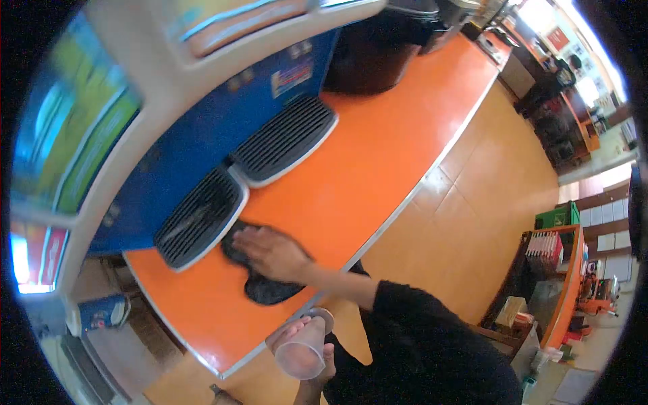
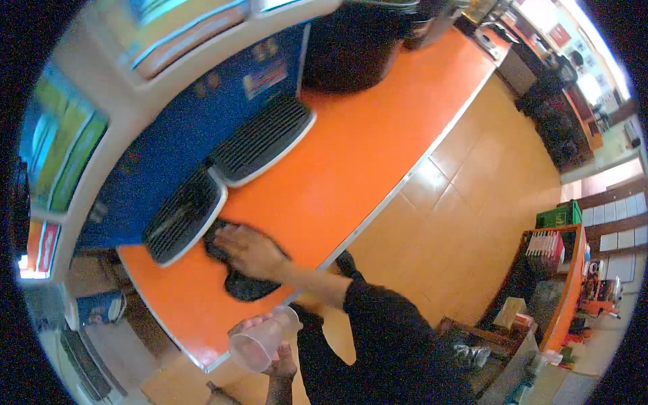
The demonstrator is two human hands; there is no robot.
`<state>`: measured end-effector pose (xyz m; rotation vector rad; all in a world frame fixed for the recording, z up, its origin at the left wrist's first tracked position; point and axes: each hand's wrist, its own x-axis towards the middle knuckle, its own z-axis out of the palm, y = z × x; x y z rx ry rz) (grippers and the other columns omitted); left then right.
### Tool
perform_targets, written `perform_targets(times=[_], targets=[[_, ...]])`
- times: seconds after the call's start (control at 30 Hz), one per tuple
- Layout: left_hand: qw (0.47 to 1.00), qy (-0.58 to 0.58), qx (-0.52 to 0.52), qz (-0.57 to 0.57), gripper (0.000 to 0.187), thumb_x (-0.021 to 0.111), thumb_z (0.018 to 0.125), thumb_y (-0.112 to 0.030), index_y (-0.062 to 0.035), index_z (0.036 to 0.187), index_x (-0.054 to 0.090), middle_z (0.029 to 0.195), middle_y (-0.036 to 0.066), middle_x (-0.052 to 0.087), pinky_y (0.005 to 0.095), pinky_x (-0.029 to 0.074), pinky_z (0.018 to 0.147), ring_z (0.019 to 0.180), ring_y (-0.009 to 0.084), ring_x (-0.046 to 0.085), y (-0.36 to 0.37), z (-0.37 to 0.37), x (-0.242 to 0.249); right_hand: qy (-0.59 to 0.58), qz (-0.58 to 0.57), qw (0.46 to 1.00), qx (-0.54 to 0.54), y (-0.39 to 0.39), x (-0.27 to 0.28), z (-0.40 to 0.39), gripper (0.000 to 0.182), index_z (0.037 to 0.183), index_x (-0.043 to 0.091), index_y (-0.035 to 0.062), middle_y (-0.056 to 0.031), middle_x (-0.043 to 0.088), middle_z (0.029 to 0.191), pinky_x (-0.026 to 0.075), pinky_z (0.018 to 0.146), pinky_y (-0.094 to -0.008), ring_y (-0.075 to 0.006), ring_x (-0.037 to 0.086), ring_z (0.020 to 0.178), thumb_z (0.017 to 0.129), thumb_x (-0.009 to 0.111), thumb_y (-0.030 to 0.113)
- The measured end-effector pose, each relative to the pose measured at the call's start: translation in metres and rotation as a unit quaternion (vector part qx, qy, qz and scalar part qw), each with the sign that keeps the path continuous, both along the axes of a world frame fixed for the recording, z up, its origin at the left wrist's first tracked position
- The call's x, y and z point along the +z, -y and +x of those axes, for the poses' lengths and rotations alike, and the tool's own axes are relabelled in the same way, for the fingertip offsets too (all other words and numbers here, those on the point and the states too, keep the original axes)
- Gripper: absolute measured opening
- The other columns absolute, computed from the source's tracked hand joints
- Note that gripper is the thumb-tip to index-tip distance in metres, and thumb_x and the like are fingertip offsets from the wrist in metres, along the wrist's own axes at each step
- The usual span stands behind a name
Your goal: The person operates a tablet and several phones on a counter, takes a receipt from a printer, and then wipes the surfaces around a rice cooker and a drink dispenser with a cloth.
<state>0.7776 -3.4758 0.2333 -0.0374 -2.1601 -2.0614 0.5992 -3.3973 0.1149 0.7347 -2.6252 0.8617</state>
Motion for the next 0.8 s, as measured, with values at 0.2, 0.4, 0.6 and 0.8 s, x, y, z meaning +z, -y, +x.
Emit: perform_targets(times=[0.2,0.4,0.6,0.8], targets=[[0.998,-0.040,-0.039,0.043,0.089,0.080,0.075,-0.043,0.0001,0.136,0.031,0.120,0.012,0.043,0.0456,0.045,0.096,0.109,0.0286,0.052,-0.104,-0.031,-0.029,0.018,0.052,0.974,-0.219,-0.318,0.007,-0.083,0.050,0.134,0.053,0.0117,-0.0129,0.050,0.140,0.033,0.111,-0.0438,-0.0323,0.044,0.131,0.085,0.058,0.019],[0.989,0.037,-0.078,0.116,0.077,0.079,0.078,-0.031,0.0029,0.129,0.032,0.118,0.014,0.043,0.0461,0.045,0.095,0.109,0.0300,0.053,-0.191,-0.077,-0.031,-0.026,0.116,0.885,-0.450,-0.551,-0.010,-0.073,0.048,0.138,0.046,0.0074,-0.0170,0.042,0.146,0.031,0.110,-0.0482,-0.0351,0.039,0.134,0.093,0.053,0.021],[0.989,0.049,-0.105,0.096,0.082,0.081,0.076,-0.034,0.0008,0.132,0.033,0.118,0.012,0.049,0.0438,0.047,0.096,0.108,0.0279,0.055,-0.240,-0.111,-0.021,0.032,0.080,0.893,-0.441,-0.412,-0.018,-0.009,0.060,0.139,0.041,-0.0013,-0.0280,0.033,0.148,0.025,0.112,-0.0560,-0.0449,0.034,0.135,0.081,0.055,0.010],[0.970,-0.079,-0.224,-0.060,0.077,0.079,0.079,-0.034,0.0015,0.131,0.034,0.120,0.013,0.049,0.0423,0.048,0.093,0.109,0.0277,0.055,-0.263,-0.149,-0.064,0.087,-0.095,0.992,0.000,-0.237,-0.006,-0.007,0.060,0.143,0.040,0.0091,-0.0132,0.029,0.154,0.023,0.116,-0.0446,-0.0280,0.028,0.142,0.087,0.050,0.026]])
